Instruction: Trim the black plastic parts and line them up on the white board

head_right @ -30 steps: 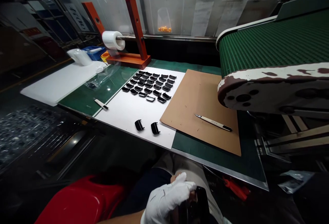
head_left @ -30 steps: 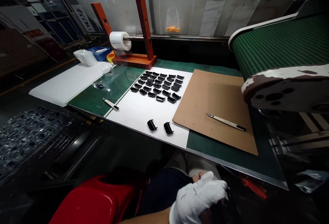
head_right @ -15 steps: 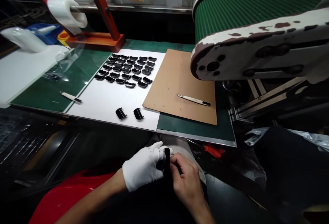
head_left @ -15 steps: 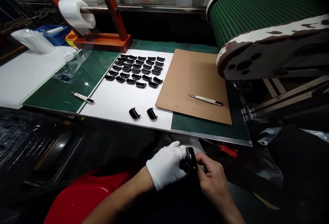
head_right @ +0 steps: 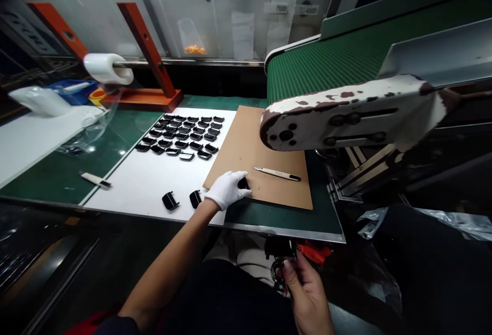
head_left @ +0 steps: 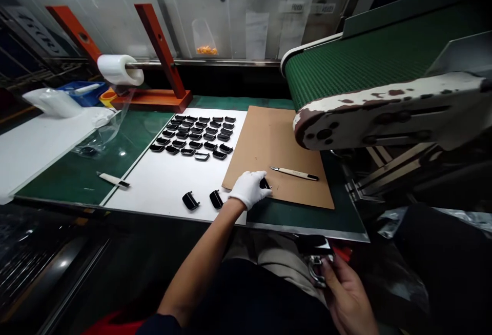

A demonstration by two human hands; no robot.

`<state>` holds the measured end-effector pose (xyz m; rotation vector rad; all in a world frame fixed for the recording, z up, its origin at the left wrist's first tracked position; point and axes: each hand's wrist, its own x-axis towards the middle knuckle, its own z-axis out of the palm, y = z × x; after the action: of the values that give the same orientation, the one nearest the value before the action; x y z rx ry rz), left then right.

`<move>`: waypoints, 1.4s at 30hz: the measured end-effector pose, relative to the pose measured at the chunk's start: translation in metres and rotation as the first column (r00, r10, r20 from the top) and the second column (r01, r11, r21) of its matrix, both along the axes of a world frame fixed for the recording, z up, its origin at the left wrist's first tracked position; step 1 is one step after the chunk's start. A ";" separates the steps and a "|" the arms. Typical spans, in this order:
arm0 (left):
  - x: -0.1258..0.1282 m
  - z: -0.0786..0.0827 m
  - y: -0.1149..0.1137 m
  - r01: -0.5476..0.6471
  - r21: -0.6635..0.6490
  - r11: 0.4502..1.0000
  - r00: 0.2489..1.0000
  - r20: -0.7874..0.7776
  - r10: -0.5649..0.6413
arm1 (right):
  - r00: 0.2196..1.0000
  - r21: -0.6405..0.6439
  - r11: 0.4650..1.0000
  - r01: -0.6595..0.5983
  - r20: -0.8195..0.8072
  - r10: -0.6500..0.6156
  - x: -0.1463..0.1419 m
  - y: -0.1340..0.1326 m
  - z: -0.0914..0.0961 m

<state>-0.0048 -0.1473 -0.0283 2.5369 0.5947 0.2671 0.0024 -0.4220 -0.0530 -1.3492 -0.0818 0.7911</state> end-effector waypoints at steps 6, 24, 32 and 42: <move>-0.039 0.012 -0.033 0.063 -0.063 0.996 0.992 0.116 -0.056 | 0.996 0.028 0.999 -0.021 0.091 0.018 0.003 0.011 0.014; -0.102 0.005 -0.098 0.333 0.121 0.935 0.904 0.243 -0.353 | 0.955 -0.104 0.955 -0.278 0.081 0.286 0.006 0.028 0.033; -0.106 0.003 -0.106 0.363 0.249 0.898 0.924 0.030 -0.382 | 0.907 -0.274 0.887 -0.373 0.096 0.411 -0.002 0.035 0.032; -0.144 -0.030 -0.121 0.274 0.125 0.954 0.925 0.238 -0.297 | 0.938 -0.140 0.939 -0.314 -0.202 0.283 -0.022 0.018 0.030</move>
<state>-0.1486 -0.2683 -0.0580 2.5763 0.1120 0.5121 -0.0194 -0.4043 -0.0228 -1.4389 -0.0807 1.1978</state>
